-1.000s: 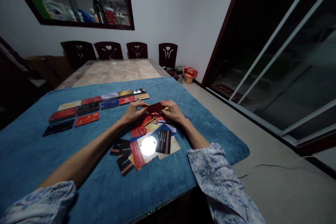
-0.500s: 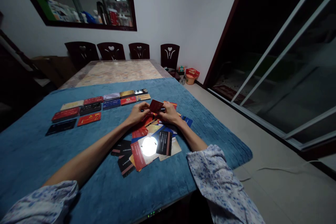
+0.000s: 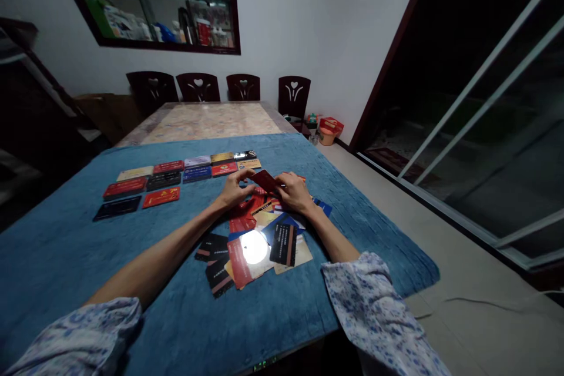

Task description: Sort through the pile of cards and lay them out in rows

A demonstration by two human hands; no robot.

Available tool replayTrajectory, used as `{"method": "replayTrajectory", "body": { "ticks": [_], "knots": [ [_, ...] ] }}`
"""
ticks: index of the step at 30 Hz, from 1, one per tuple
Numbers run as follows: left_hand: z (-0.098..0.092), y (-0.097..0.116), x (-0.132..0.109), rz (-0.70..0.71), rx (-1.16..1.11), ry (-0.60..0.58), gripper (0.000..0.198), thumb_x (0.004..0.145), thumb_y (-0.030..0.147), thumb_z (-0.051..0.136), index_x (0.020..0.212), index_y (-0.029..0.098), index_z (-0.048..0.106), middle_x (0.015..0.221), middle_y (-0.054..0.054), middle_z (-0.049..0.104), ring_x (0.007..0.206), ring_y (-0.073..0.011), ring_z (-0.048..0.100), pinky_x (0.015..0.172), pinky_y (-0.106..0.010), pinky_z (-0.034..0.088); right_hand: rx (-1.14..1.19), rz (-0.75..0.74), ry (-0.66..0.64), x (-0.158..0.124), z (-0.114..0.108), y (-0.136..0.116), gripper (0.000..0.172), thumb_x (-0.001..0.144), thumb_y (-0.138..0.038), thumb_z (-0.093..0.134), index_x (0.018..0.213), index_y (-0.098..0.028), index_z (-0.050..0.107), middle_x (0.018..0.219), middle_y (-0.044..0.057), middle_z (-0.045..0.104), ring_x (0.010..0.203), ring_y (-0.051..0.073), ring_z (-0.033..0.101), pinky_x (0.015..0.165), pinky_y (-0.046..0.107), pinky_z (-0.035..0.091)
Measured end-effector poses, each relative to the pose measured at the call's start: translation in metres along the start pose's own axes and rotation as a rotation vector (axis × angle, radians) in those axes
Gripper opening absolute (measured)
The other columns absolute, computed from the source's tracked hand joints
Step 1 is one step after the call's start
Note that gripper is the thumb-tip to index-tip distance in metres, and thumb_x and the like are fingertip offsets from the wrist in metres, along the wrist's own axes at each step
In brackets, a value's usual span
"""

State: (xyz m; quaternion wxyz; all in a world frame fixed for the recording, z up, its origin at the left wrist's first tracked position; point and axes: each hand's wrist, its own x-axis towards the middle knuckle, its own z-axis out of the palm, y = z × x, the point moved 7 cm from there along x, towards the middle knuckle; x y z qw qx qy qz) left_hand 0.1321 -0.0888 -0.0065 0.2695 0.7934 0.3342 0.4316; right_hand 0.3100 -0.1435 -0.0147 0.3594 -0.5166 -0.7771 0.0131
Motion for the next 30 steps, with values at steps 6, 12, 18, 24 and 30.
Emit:
{"method": "replayTrajectory", "body": {
  "ticks": [6, 12, 18, 24, 30],
  "knots": [
    [-0.007, 0.008, -0.002, 0.062, -0.006, 0.059, 0.028, 0.072, 0.013, 0.063, 0.099, 0.018, 0.068, 0.092, -0.001, 0.075, 0.084, -0.017, 0.07, 0.077, -0.029, 0.052, -0.161, -0.075, -0.036, 0.001, 0.0, -0.009, 0.023, 0.097, -0.022, 0.05, 0.101, -0.019, 0.072, 0.091, 0.01, 0.068, 0.085, 0.023, 0.052, 0.077, 0.033, 0.039],
    [-0.009, 0.003, -0.004, 0.175, 0.038, 0.087, 0.036, 0.07, 0.005, 0.058, 0.103, 0.018, 0.068, 0.089, 0.0, 0.074, 0.078, -0.0151, 0.068, 0.083, -0.03, 0.053, -0.289, -0.079, -0.061, 0.002, 0.0, -0.015, 0.028, 0.099, -0.024, 0.047, 0.108, -0.019, 0.073, 0.09, 0.01, 0.065, 0.088, 0.024, 0.051, 0.076, 0.033, 0.036],
    [-0.005, -0.005, -0.006, 0.268, 0.114, 0.038, 0.028, 0.072, 0.003, 0.058, 0.093, 0.017, 0.07, 0.083, -0.001, 0.07, 0.078, -0.016, 0.064, 0.082, -0.03, 0.053, -0.321, -0.099, -0.057, 0.003, 0.002, -0.022, 0.027, 0.098, -0.025, 0.05, 0.114, -0.018, 0.07, 0.098, 0.012, 0.068, 0.094, 0.026, 0.053, 0.077, 0.034, 0.038],
    [-0.002, -0.005, -0.008, 0.274, 0.183, -0.017, 0.024, 0.073, 0.004, 0.058, 0.092, 0.017, 0.068, 0.086, -0.003, 0.066, 0.081, -0.0169, 0.063, 0.081, -0.03, 0.053, -0.326, -0.085, -0.093, 0.002, 0.005, -0.023, 0.028, 0.095, -0.016, 0.052, 0.118, -0.019, 0.067, 0.106, 0.012, 0.071, 0.097, 0.026, 0.055, 0.081, 0.035, 0.04],
    [0.004, -0.006, -0.01, 0.261, 0.273, -0.121, 0.038, 0.071, 0.005, 0.056, 0.106, 0.018, 0.063, 0.091, -0.005, 0.064, 0.085, -0.0204, 0.061, 0.082, -0.033, 0.052, -0.364, -0.046, -0.154, 0.001, 0.008, -0.019, 0.038, 0.092, -0.016, 0.056, 0.128, -0.02, 0.063, 0.11, 0.011, 0.07, 0.101, 0.026, 0.056, 0.084, 0.034, 0.042]
  ]
}}
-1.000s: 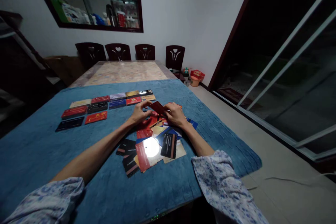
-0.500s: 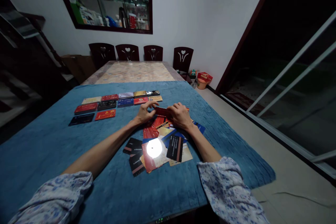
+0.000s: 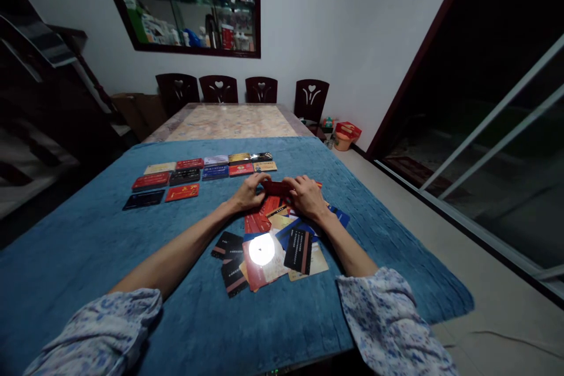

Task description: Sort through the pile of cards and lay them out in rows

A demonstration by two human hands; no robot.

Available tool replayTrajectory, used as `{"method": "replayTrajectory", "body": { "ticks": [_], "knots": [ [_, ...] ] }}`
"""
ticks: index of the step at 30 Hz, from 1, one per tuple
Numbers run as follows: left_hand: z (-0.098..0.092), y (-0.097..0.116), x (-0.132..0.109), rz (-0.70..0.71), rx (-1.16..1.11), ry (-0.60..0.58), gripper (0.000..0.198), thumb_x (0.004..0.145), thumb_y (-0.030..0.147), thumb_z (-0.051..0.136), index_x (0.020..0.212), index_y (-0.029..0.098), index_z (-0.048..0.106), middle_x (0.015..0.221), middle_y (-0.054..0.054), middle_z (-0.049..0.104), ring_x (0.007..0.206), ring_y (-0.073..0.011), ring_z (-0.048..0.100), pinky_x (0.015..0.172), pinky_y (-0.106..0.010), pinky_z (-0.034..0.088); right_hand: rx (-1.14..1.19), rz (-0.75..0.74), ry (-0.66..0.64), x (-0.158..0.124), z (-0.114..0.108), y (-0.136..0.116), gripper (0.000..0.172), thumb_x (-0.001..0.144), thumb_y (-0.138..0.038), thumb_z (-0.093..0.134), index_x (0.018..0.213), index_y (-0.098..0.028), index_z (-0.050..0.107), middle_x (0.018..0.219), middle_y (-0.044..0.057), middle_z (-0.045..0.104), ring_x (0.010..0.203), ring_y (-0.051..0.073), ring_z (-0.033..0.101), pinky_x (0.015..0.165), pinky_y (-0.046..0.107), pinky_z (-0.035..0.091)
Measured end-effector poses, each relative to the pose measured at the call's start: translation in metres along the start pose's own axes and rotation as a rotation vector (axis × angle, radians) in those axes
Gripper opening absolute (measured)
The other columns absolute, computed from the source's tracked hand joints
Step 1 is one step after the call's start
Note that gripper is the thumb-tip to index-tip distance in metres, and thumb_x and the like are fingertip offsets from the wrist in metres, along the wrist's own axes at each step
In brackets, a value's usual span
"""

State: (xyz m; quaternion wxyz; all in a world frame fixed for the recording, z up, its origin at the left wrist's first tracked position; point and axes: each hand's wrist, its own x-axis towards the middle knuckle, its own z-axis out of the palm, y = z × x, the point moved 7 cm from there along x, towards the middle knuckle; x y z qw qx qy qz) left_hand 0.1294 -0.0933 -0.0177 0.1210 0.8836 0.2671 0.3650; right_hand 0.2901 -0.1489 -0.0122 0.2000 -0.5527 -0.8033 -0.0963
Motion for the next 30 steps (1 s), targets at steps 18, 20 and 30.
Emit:
{"method": "replayTrajectory", "body": {
  "ticks": [18, 20, 30],
  "knots": [
    [0.002, -0.011, 0.002, -0.077, -0.077, -0.052, 0.047, 0.073, 0.012, 0.059, 0.12, 0.017, 0.06, 0.103, -0.006, 0.069, 0.088, -0.0192, 0.063, 0.086, -0.033, 0.053, -0.066, 0.018, -0.076, 0.004, 0.01, 0.003, 0.055, 0.093, -0.031, 0.058, 0.146, -0.017, 0.05, 0.118, 0.016, 0.062, 0.105, 0.028, 0.053, 0.084, 0.036, 0.042],
    [0.0, -0.01, 0.002, -0.068, -0.073, -0.06, 0.049, 0.071, 0.013, 0.061, 0.121, 0.016, 0.061, 0.106, -0.007, 0.07, 0.093, -0.0204, 0.064, 0.087, -0.034, 0.054, -0.065, 0.009, -0.083, 0.005, 0.009, 0.003, 0.055, 0.093, -0.033, 0.058, 0.146, -0.019, 0.05, 0.116, 0.015, 0.063, 0.104, 0.028, 0.053, 0.083, 0.036, 0.042],
    [-0.013, -0.011, -0.004, -0.073, -0.039, -0.143, 0.049, 0.071, 0.012, 0.068, 0.12, 0.014, 0.063, 0.109, -0.009, 0.069, 0.099, -0.0232, 0.065, 0.093, -0.038, 0.054, -0.028, -0.03, -0.135, 0.01, 0.005, -0.007, 0.052, 0.094, -0.039, 0.059, 0.141, -0.016, 0.054, 0.117, 0.015, 0.063, 0.107, 0.028, 0.052, 0.087, 0.037, 0.043]
  ]
}}
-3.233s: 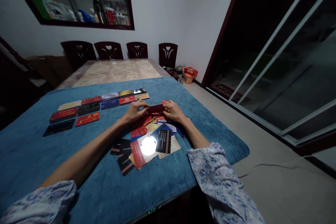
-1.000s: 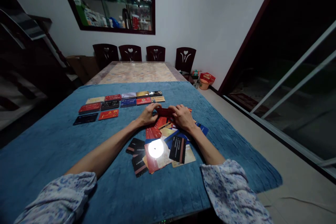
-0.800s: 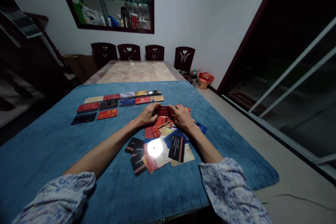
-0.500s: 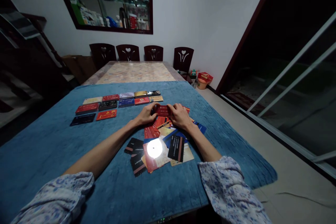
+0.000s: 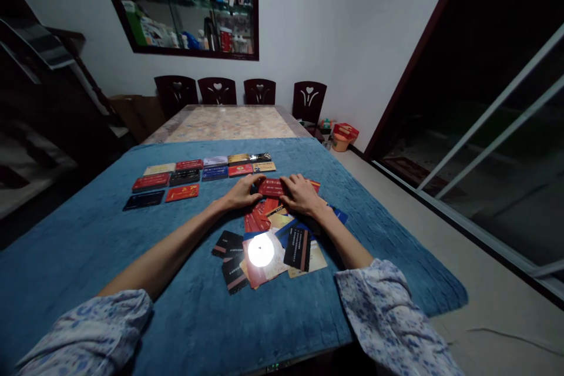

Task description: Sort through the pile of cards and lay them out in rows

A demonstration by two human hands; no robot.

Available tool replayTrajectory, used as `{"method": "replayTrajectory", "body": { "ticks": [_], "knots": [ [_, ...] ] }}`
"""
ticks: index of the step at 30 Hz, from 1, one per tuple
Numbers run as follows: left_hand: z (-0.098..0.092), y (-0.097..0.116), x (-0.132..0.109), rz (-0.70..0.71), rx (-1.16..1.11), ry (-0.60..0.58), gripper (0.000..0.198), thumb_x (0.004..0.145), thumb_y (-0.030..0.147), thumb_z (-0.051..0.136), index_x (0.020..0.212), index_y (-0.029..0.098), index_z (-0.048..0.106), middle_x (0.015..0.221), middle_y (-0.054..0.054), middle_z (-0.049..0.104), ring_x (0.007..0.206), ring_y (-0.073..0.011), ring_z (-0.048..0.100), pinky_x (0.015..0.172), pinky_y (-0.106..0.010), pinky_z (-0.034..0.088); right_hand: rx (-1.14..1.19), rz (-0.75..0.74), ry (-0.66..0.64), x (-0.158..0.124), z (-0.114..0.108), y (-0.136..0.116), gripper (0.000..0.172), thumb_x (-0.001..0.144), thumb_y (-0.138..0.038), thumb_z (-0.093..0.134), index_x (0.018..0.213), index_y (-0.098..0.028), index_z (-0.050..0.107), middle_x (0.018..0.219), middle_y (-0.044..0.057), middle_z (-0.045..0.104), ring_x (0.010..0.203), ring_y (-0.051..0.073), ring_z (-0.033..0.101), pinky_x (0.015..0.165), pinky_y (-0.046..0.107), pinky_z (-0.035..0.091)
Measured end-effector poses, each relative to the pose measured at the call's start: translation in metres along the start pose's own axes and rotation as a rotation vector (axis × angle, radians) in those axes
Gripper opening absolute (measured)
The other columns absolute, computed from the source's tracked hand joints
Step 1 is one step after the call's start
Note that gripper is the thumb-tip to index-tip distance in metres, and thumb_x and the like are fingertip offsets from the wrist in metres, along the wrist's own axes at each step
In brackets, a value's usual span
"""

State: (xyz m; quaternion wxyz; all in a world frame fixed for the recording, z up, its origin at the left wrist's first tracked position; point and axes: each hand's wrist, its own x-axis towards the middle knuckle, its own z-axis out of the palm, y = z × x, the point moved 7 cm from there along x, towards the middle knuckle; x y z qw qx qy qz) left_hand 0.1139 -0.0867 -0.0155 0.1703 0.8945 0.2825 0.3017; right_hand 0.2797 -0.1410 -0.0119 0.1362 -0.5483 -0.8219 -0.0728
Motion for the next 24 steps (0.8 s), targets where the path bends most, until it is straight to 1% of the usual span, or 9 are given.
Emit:
{"method": "replayTrajectory", "body": {
  "ticks": [2, 6, 10, 14, 20, 22, 24],
  "knots": [
    [-0.003, 0.001, -0.003, 0.019, 0.008, -0.015, 0.048, 0.072, 0.013, 0.069, 0.119, 0.015, 0.064, 0.108, -0.008, 0.068, 0.101, -0.0237, 0.064, 0.094, -0.039, 0.053, -0.004, -0.011, 0.002, 0.001, -0.001, -0.002, 0.053, 0.093, -0.041, 0.061, 0.14, -0.017, 0.055, 0.119, 0.015, 0.062, 0.107, 0.028, 0.051, 0.087, 0.038, 0.043],
    [-0.012, -0.002, -0.007, 0.023, 0.069, 0.004, 0.045, 0.072, 0.016, 0.074, 0.116, 0.016, 0.066, 0.113, -0.009, 0.062, 0.109, -0.026, 0.06, 0.099, -0.043, 0.051, -0.005, -0.046, -0.003, 0.004, -0.002, -0.007, 0.051, 0.093, -0.042, 0.062, 0.138, -0.019, 0.058, 0.126, 0.015, 0.06, 0.111, 0.028, 0.049, 0.087, 0.038, 0.043],
    [-0.017, -0.004, -0.013, 0.025, 0.103, -0.025, 0.045, 0.071, 0.017, 0.077, 0.114, 0.018, 0.066, 0.116, -0.01, 0.06, 0.114, -0.0275, 0.057, 0.103, -0.045, 0.049, -0.016, -0.085, -0.047, 0.012, -0.001, -0.015, 0.049, 0.091, -0.042, 0.064, 0.134, -0.019, 0.06, 0.127, 0.015, 0.061, 0.111, 0.029, 0.05, 0.084, 0.039, 0.043],
    [-0.025, -0.007, -0.022, 0.004, 0.124, -0.058, 0.042, 0.074, 0.018, 0.077, 0.114, 0.019, 0.065, 0.118, -0.01, 0.059, 0.117, -0.0284, 0.056, 0.104, -0.047, 0.048, -0.022, -0.128, -0.098, 0.022, -0.004, -0.025, 0.044, 0.091, -0.042, 0.065, 0.13, -0.021, 0.063, 0.126, 0.015, 0.062, 0.11, 0.028, 0.051, 0.082, 0.037, 0.043],
    [-0.049, -0.016, -0.035, -0.049, 0.197, -0.084, 0.037, 0.073, 0.022, 0.077, 0.108, 0.02, 0.066, 0.116, -0.01, 0.059, 0.113, -0.029, 0.056, 0.099, -0.049, 0.049, 0.007, -0.189, -0.146, 0.044, -0.011, -0.047, 0.028, 0.089, -0.039, 0.069, 0.112, -0.023, 0.069, 0.118, 0.012, 0.063, 0.108, 0.027, 0.051, 0.081, 0.035, 0.043],
    [-0.058, -0.019, -0.039, -0.055, 0.236, -0.092, 0.035, 0.074, 0.024, 0.076, 0.107, 0.02, 0.066, 0.115, -0.01, 0.059, 0.112, -0.0294, 0.056, 0.098, -0.048, 0.049, 0.007, -0.202, -0.156, 0.053, -0.012, -0.055, 0.028, 0.088, -0.038, 0.07, 0.112, -0.024, 0.07, 0.118, 0.013, 0.063, 0.109, 0.028, 0.051, 0.081, 0.035, 0.044],
    [-0.068, -0.022, -0.043, -0.059, 0.269, -0.092, 0.036, 0.075, 0.025, 0.074, 0.11, 0.019, 0.066, 0.114, -0.011, 0.059, 0.111, -0.0298, 0.056, 0.098, -0.048, 0.049, -0.002, -0.206, -0.167, 0.063, -0.012, -0.062, 0.032, 0.087, -0.039, 0.071, 0.115, -0.024, 0.07, 0.122, 0.014, 0.062, 0.113, 0.03, 0.05, 0.081, 0.036, 0.044]
  ]
}}
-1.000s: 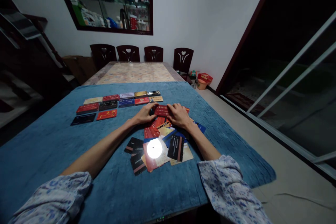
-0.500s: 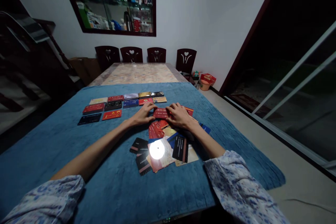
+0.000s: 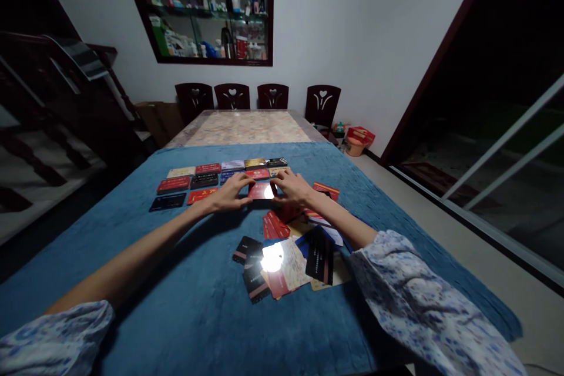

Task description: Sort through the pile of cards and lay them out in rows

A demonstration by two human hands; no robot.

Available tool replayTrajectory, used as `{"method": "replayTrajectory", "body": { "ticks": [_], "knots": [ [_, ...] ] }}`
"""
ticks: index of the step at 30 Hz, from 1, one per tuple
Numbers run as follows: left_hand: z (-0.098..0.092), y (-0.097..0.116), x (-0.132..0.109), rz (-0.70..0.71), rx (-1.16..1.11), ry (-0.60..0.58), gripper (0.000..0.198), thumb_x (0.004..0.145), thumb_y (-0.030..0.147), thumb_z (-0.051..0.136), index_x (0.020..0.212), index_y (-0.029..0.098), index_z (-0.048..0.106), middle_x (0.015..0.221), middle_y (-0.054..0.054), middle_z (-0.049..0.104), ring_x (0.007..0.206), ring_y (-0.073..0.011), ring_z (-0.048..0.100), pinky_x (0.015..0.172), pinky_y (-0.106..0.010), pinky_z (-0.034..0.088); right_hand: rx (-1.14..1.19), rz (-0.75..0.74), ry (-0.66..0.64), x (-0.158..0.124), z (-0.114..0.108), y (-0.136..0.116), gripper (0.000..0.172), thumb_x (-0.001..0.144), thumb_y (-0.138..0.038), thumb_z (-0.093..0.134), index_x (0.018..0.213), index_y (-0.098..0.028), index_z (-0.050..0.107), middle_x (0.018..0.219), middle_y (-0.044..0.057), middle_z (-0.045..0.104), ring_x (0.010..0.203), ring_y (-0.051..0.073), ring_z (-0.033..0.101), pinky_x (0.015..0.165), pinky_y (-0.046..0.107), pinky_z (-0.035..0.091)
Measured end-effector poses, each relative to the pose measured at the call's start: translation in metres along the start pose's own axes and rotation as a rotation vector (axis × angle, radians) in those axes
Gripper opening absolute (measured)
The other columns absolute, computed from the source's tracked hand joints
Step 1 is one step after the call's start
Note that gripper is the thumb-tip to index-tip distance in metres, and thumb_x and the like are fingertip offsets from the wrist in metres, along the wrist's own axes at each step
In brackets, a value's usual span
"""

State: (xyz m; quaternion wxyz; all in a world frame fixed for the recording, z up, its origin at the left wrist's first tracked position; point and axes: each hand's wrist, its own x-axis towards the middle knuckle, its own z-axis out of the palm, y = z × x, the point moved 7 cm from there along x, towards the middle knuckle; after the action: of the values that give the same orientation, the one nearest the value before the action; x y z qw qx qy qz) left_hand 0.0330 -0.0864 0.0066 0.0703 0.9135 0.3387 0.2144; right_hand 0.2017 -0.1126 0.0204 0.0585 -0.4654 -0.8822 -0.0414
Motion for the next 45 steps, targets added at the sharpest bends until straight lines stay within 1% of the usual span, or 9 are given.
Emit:
{"method": "replayTrajectory", "body": {
  "ticks": [3, 7, 11, 15, 21, 25, 28, 36, 45],
  "knots": [
    [-0.013, -0.01, -0.007, -0.006, 0.024, 0.017, 0.039, 0.073, 0.024, 0.074, 0.111, 0.019, 0.068, 0.112, -0.012, 0.06, 0.11, -0.0306, 0.057, 0.097, -0.047, 0.05, -0.008, -0.023, -0.001, 0.017, -0.004, -0.009, 0.039, 0.086, -0.04, 0.073, 0.121, -0.022, 0.069, 0.125, 0.015, 0.061, 0.115, 0.031, 0.05, 0.084, 0.038, 0.045],
    [-0.032, -0.026, -0.015, -0.024, 0.05, 0.036, 0.032, 0.072, 0.024, 0.074, 0.103, 0.019, 0.07, 0.106, -0.011, 0.062, 0.105, -0.0299, 0.059, 0.094, -0.044, 0.051, 0.003, -0.078, -0.005, 0.04, -0.009, -0.025, 0.034, 0.087, -0.039, 0.072, 0.117, -0.022, 0.07, 0.121, 0.014, 0.062, 0.112, 0.029, 0.052, 0.086, 0.038, 0.045],
    [-0.049, -0.042, -0.023, -0.07, 0.074, 0.028, 0.034, 0.071, 0.024, 0.073, 0.104, 0.019, 0.071, 0.105, -0.01, 0.064, 0.105, -0.0295, 0.06, 0.094, -0.043, 0.052, 0.022, -0.092, 0.002, 0.063, -0.012, -0.037, 0.036, 0.087, -0.037, 0.071, 0.119, -0.022, 0.068, 0.124, 0.014, 0.061, 0.117, 0.031, 0.05, 0.085, 0.038, 0.045],
    [-0.065, -0.058, -0.031, -0.113, 0.097, 0.024, 0.035, 0.07, 0.025, 0.071, 0.104, 0.018, 0.072, 0.106, -0.01, 0.065, 0.105, -0.0296, 0.061, 0.095, -0.041, 0.051, 0.009, -0.146, -0.006, 0.086, -0.013, -0.052, 0.033, 0.087, -0.033, 0.07, 0.117, -0.019, 0.068, 0.126, 0.015, 0.06, 0.114, 0.03, 0.052, 0.088, 0.037, 0.044],
    [-0.083, -0.086, -0.036, -0.175, 0.163, -0.025, 0.04, 0.071, 0.031, 0.069, 0.109, 0.019, 0.071, 0.104, -0.009, 0.065, 0.101, -0.0278, 0.06, 0.091, -0.038, 0.05, -0.002, -0.159, -0.027, 0.123, -0.016, -0.065, 0.032, 0.088, -0.033, 0.066, 0.117, -0.019, 0.068, 0.121, 0.014, 0.062, 0.11, 0.028, 0.052, 0.081, 0.033, 0.042],
    [-0.094, -0.103, -0.04, -0.235, 0.185, -0.032, 0.041, 0.071, 0.035, 0.069, 0.109, 0.018, 0.072, 0.101, -0.009, 0.065, 0.098, -0.0275, 0.06, 0.088, -0.038, 0.05, 0.024, -0.162, -0.05, 0.146, -0.018, -0.071, 0.036, 0.086, -0.036, 0.069, 0.119, -0.02, 0.069, 0.128, 0.015, 0.06, 0.114, 0.03, 0.051, 0.082, 0.033, 0.043],
    [-0.101, -0.113, -0.04, -0.254, 0.208, -0.04, 0.038, 0.073, 0.035, 0.068, 0.105, 0.017, 0.073, 0.102, -0.01, 0.065, 0.098, -0.0269, 0.06, 0.088, -0.037, 0.049, 0.039, -0.149, -0.072, 0.162, -0.018, -0.074, 0.031, 0.087, -0.033, 0.069, 0.116, -0.022, 0.071, 0.131, 0.013, 0.059, 0.118, 0.031, 0.05, 0.084, 0.033, 0.043],
    [-0.11, -0.148, -0.033, -0.357, 0.328, -0.107, 0.038, 0.072, 0.036, 0.067, 0.106, 0.018, 0.073, 0.104, -0.007, 0.068, 0.098, -0.0246, 0.061, 0.088, -0.031, 0.049, 0.004, -0.108, -0.075, 0.198, -0.012, -0.08, 0.033, 0.087, -0.034, 0.07, 0.118, -0.022, 0.07, 0.132, 0.012, 0.06, 0.119, 0.03, 0.052, 0.084, 0.031, 0.046],
    [-0.103, -0.178, -0.033, -0.442, 0.359, -0.181, 0.034, 0.071, 0.031, 0.063, 0.1, 0.018, 0.074, 0.106, -0.009, 0.069, 0.101, -0.0264, 0.061, 0.088, -0.032, 0.048, 0.001, -0.092, -0.1, 0.222, 0.002, -0.084, 0.033, 0.089, -0.031, 0.067, 0.121, -0.025, 0.071, 0.134, 0.01, 0.063, 0.123, 0.03, 0.053, 0.086, 0.032, 0.047]
  ]
}}
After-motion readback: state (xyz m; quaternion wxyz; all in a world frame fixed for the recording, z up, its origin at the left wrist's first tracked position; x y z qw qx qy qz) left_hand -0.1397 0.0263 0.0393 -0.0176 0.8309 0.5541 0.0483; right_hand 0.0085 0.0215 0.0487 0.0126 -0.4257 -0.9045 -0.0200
